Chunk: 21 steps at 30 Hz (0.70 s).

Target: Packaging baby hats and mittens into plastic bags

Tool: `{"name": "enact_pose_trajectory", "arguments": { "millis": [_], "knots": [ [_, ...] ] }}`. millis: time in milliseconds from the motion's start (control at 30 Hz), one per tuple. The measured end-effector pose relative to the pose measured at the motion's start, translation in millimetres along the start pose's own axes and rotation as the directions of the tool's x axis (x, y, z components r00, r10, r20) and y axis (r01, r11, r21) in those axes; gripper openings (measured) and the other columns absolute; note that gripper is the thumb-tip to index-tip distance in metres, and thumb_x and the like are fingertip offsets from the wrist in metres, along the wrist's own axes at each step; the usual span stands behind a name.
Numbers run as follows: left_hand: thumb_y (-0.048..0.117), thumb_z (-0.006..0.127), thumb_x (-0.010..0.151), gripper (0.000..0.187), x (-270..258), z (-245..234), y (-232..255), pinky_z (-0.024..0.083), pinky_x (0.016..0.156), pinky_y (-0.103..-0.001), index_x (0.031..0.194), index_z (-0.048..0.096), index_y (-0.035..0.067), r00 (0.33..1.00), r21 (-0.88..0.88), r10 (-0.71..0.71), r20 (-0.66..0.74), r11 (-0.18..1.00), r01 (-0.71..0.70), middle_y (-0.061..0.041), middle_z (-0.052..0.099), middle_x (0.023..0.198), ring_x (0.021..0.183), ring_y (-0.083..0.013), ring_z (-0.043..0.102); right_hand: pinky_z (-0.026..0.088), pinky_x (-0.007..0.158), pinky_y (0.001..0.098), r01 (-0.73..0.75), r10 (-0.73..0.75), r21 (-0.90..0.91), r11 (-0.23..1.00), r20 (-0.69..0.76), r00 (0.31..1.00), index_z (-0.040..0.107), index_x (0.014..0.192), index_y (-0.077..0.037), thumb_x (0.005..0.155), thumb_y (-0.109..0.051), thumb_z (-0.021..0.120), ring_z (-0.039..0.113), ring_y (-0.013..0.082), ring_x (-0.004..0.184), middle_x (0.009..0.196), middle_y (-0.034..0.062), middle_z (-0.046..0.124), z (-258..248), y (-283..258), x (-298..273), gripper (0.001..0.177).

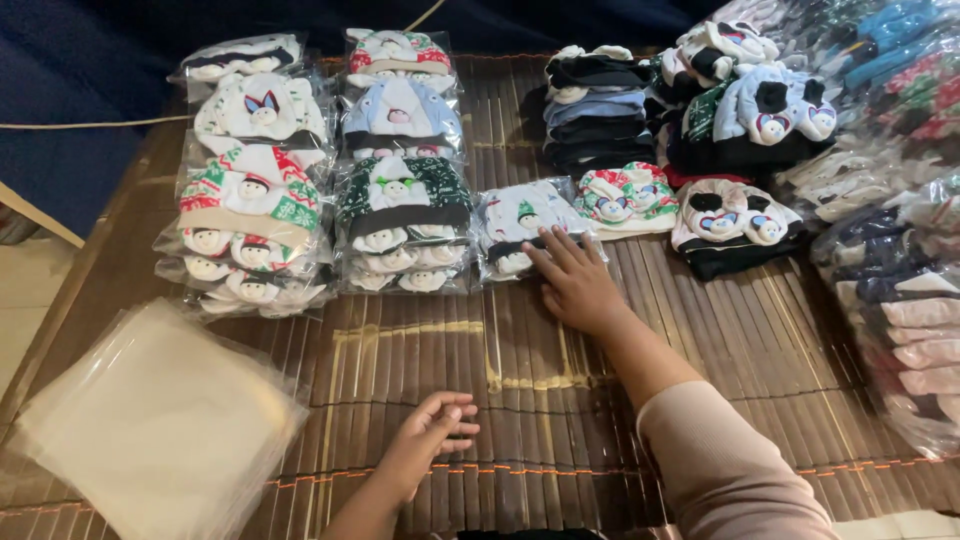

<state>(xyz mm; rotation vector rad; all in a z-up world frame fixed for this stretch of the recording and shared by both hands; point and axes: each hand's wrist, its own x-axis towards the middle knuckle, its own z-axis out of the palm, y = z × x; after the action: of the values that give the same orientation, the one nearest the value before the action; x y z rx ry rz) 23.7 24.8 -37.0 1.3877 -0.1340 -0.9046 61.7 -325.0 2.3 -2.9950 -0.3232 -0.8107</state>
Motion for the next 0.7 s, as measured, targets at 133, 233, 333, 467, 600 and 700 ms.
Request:
{"name": "enact_pose_trajectory", "arguments": {
  "millis": [133,233,333,467,600,700],
  "knots": [
    [0.018,0.055,0.098,0.037,-10.0,-1.4,5.7,0.062,0.092,-0.041,0.132,0.063,0.005,1.0,0.015,-0.011,-0.022,1.0,0.011,-0.018,0.07,0.13,0.112,-0.0287,0.072,0.029,0.121,0.0576,-0.118,0.108,-0.086,0.989,-0.114,0.988,0.039,0.158,-0.017,0.079,-0.018,0.068,0.039,0.0358,0.149,0.158,0.017,0.043,-11.4,52.6,-24.5,0.084],
    [0.021,0.051,0.099,0.037,-18.1,-0.7,11.2,0.065,0.096,-0.042,0.131,0.062,0.006,0.999,0.082,-0.032,-0.04,0.996,0.035,-0.02,0.071,0.131,0.116,-0.0306,0.075,0.044,0.102,0.0487,-0.318,0.253,-0.204,0.926,-0.29,0.923,0.061,0.14,-0.006,0.072,-0.006,0.069,0.052,0.0374,0.135,0.146,0.0168,0.055,-16.3,104.1,-52.9,0.068],
    [0.02,0.052,0.099,0.039,-15.1,-4.9,3.4,0.062,0.095,-0.04,0.133,0.062,0.003,1.0,0.011,0.008,-0.01,1.0,-0.008,-0.02,0.071,0.129,0.113,-0.0294,0.073,0.04,0.104,0.0584,-0.472,0.38,-0.366,0.802,-0.298,0.876,0.064,0.143,-0.019,0.074,-0.016,0.068,0.05,0.0379,0.141,0.15,0.0132,0.06,-15.1,148.8,-76.8,0.068],
    [0.017,0.053,0.098,0.038,-13.8,-4.5,3.4,0.061,0.094,-0.04,0.133,0.062,0.003,1.0,0.003,-0.004,-0.012,1.0,0.004,-0.02,0.07,0.127,0.111,-0.0288,0.072,0.036,0.1,0.0716,-0.67,0.684,-0.35,0.655,-0.101,0.722,0.052,0.153,-0.028,0.085,-0.018,0.066,0.027,0.0458,0.15,0.167,0.0115,0.034,-17.4,185.7,-94.2,0.07],
    [0.02,0.054,0.098,0.04,-13.5,-3.7,4.6,0.061,0.092,-0.04,0.132,0.063,0.003,1.0,0.017,-0.006,-0.009,1.0,0.006,-0.02,0.071,0.126,0.109,-0.0279,0.072,0.049,0.099,0.0543,-0.61,0.583,-0.219,0.762,-0.18,0.793,0.07,0.137,-0.027,0.077,-0.003,0.067,0.041,0.0441,0.138,0.147,0.0099,0.057,-19.1,204.9,-110.2,0.065],
    [0.024,0.051,0.099,0.042,-12.3,-5.7,1.7,0.061,0.094,-0.039,0.134,0.063,0.003,1.0,0.039,0.007,0.005,0.999,-0.007,-0.02,0.071,0.126,0.109,-0.0274,0.072,0.047,0.101,0.047,-0.574,0.548,-0.085,0.814,-0.212,0.809,0.077,0.119,-0.022,0.08,0.003,0.064,0.045,0.0398,0.127,0.134,0.0109,0.061,-11.5,222.8,-117.3,0.048]
  ]
}}
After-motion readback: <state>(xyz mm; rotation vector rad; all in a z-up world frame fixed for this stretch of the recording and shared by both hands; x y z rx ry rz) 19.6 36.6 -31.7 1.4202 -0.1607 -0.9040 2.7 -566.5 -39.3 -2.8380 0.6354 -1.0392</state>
